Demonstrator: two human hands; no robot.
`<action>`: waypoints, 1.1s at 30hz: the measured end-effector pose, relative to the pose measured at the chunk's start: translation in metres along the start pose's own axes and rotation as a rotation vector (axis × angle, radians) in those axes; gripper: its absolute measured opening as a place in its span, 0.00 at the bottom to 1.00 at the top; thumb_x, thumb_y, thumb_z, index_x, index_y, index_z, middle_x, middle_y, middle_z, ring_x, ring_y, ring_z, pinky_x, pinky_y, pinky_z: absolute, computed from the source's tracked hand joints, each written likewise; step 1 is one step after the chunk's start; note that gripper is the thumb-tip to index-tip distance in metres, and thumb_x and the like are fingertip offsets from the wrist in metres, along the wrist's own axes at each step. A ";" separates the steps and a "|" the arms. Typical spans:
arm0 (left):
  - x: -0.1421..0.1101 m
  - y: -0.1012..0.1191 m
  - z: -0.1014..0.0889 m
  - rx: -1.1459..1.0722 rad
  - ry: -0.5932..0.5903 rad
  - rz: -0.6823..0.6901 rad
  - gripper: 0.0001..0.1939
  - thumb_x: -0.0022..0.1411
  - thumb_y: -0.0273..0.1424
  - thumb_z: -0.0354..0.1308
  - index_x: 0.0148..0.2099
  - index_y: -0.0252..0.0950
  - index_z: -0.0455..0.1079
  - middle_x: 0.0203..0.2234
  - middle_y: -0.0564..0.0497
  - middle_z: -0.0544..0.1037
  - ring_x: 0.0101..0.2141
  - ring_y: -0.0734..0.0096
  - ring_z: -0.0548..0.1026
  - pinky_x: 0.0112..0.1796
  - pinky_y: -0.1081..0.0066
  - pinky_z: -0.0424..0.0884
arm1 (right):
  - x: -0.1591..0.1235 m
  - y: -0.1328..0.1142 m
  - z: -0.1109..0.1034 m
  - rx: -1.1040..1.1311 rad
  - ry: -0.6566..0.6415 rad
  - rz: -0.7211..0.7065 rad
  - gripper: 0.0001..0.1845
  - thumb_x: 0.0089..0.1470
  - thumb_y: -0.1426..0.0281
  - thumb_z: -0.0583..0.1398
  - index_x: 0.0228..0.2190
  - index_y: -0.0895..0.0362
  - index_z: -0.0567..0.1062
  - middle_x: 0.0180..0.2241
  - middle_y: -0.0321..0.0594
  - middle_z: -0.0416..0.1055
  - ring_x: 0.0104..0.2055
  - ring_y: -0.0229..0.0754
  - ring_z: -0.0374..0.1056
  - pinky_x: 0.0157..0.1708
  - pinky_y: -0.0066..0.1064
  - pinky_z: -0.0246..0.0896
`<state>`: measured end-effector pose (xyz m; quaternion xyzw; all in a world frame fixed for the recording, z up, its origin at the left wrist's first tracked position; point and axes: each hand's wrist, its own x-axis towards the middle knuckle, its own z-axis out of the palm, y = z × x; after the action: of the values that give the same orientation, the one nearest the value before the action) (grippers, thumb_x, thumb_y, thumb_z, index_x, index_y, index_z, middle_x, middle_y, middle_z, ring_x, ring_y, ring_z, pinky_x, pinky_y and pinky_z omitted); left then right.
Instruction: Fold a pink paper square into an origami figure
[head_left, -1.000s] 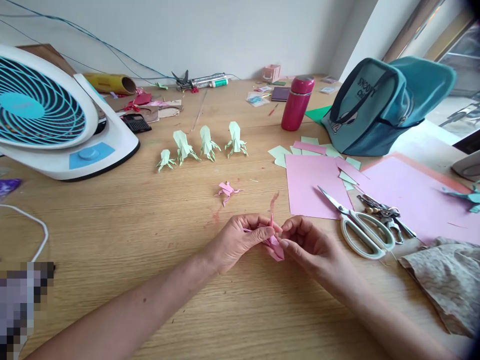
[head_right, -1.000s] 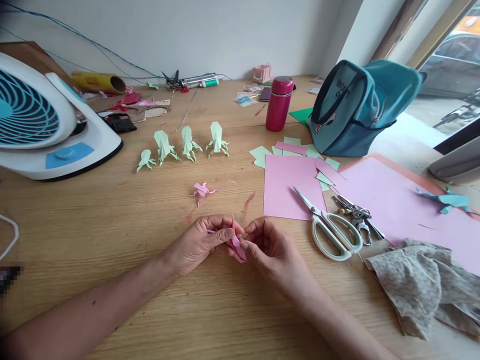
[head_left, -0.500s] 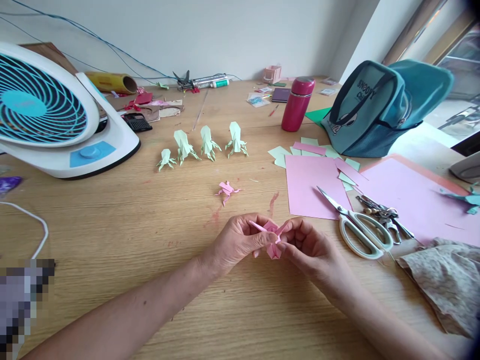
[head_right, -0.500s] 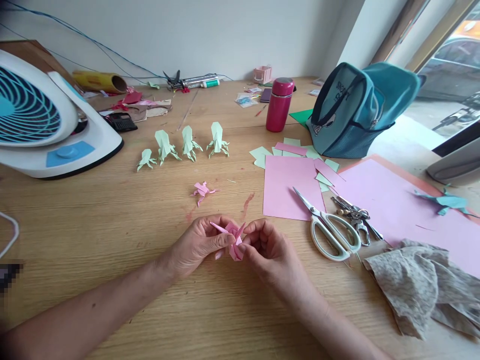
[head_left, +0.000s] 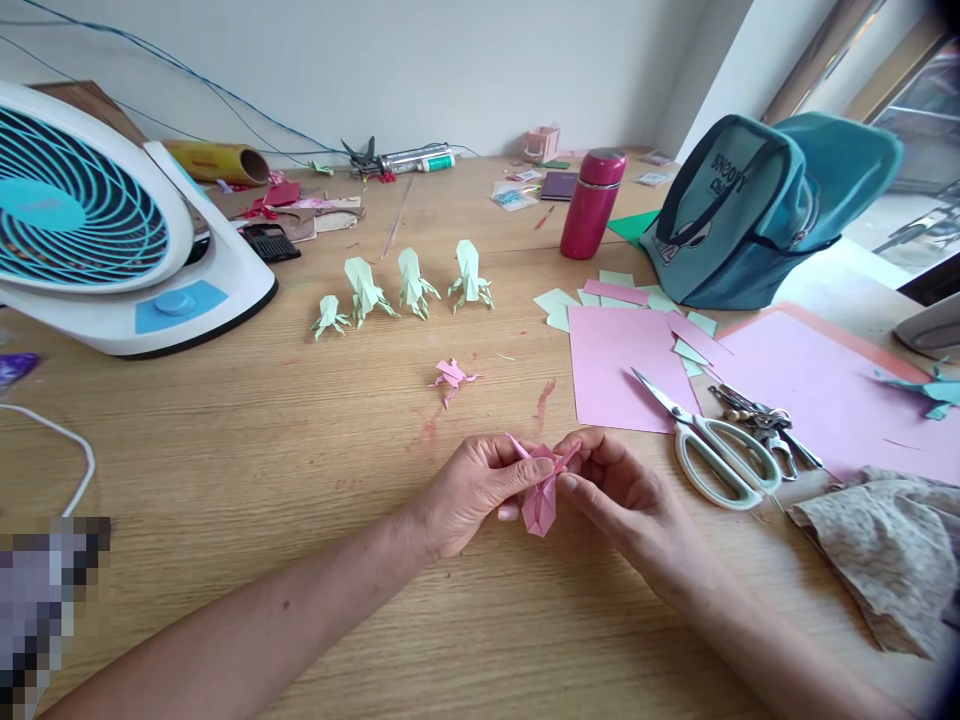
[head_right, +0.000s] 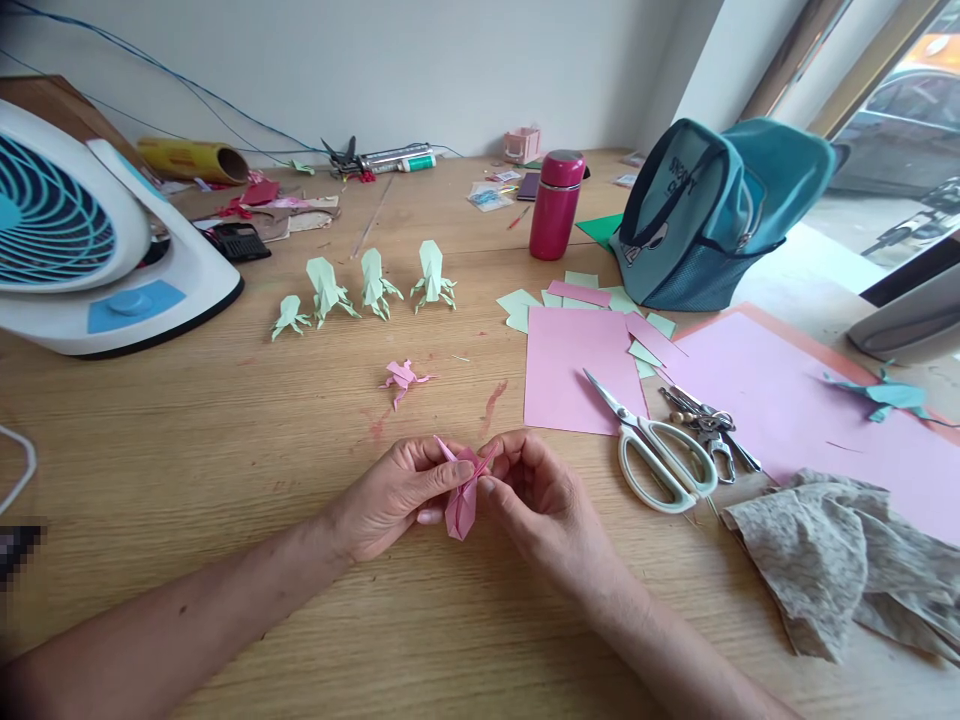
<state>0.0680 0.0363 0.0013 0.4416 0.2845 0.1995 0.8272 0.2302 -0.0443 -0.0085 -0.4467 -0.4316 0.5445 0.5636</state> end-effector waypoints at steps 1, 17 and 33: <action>0.000 0.000 0.000 0.005 0.005 0.005 0.19 0.56 0.42 0.70 0.30 0.30 0.73 0.18 0.54 0.71 0.19 0.84 0.64 0.18 0.80 0.51 | 0.000 0.000 0.000 -0.003 0.005 -0.002 0.09 0.59 0.63 0.65 0.38 0.54 0.74 0.33 0.35 0.70 0.36 0.35 0.68 0.38 0.26 0.67; -0.004 -0.003 0.003 0.367 0.064 0.204 0.14 0.63 0.38 0.62 0.31 0.32 0.74 0.22 0.52 0.74 0.25 0.78 0.70 0.26 0.78 0.63 | 0.001 -0.006 0.002 -0.034 -0.003 0.005 0.09 0.60 0.62 0.63 0.34 0.53 0.72 0.30 0.36 0.73 0.33 0.39 0.71 0.40 0.34 0.70; -0.008 -0.007 0.008 0.558 0.170 0.264 0.10 0.59 0.37 0.65 0.36 0.33 0.77 0.26 0.51 0.77 0.26 0.74 0.72 0.30 0.76 0.68 | -0.008 -0.008 0.000 -0.493 0.025 -0.269 0.06 0.66 0.71 0.56 0.35 0.52 0.71 0.33 0.37 0.64 0.35 0.40 0.63 0.35 0.33 0.62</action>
<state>0.0678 0.0236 0.0012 0.6662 0.3368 0.2555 0.6144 0.2318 -0.0522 -0.0008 -0.5158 -0.5994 0.3379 0.5104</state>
